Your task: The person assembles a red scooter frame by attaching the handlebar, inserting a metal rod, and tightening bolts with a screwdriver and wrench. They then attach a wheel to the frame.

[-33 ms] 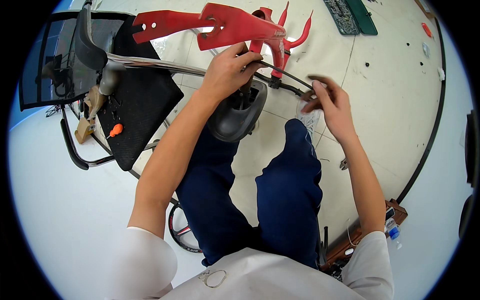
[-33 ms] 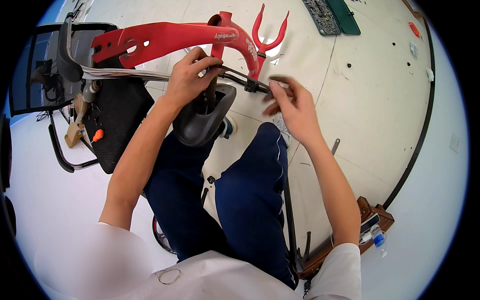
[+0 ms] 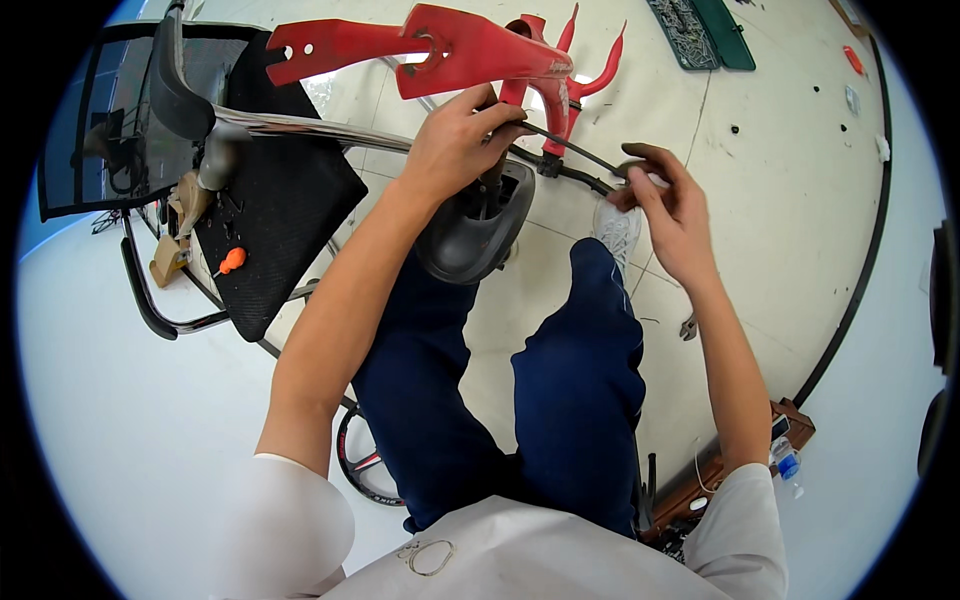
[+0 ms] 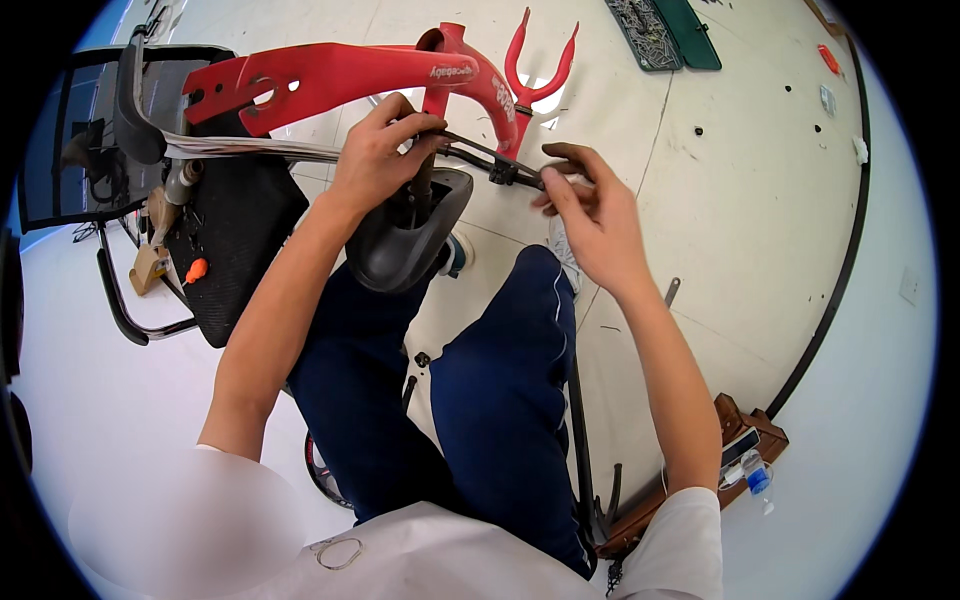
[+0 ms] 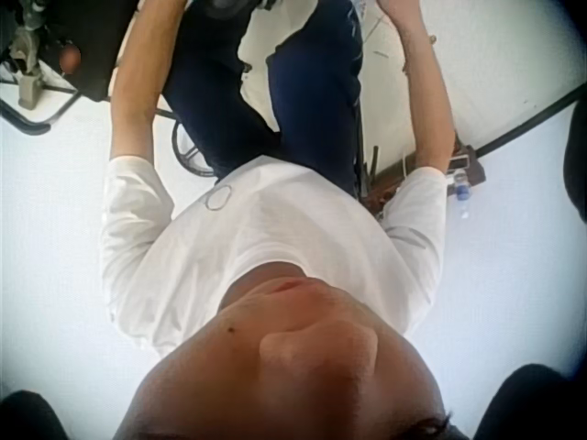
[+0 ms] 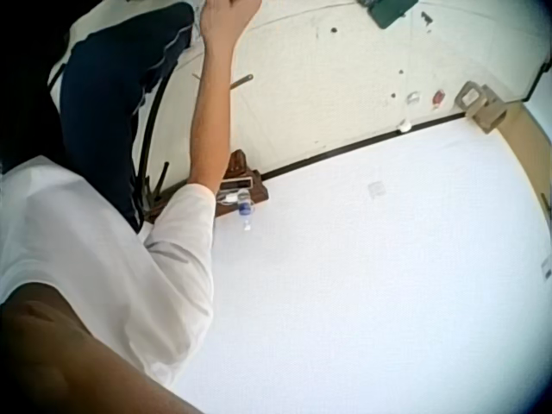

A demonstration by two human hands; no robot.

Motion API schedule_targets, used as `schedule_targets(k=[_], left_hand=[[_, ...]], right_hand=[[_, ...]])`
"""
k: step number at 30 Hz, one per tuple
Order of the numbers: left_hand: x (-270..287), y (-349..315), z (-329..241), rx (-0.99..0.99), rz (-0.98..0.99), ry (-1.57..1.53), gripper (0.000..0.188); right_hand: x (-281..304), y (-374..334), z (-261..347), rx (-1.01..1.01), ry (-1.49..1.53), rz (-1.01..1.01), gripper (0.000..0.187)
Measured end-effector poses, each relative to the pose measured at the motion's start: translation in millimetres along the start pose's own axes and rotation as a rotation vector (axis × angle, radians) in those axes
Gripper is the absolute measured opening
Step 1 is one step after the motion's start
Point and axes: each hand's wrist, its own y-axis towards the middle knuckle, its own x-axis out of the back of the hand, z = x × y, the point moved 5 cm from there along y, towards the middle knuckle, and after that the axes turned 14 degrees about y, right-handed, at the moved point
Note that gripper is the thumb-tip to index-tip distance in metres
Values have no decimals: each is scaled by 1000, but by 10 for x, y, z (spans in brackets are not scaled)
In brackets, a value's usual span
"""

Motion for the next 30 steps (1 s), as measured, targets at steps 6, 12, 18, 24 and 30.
schedule_targets(k=[6, 12, 18, 24, 30], left_hand=[[-12, 16, 34, -4, 68, 12, 21], [13, 33, 117, 228, 73, -272, 29], [57, 81, 63, 98, 55, -213, 26], [-14, 60, 93, 79, 87, -82, 21], [23, 84, 7, 82, 33, -140, 20]], right_hand=[[-77, 15, 257, 344, -487, 80, 20], [47, 171, -8, -127, 247, -132, 15], [69, 36, -403, -419, 746, -288, 18], [-17, 1, -142, -38, -154, -32, 28], [-159, 6, -277, -515, 736, -110, 27]])
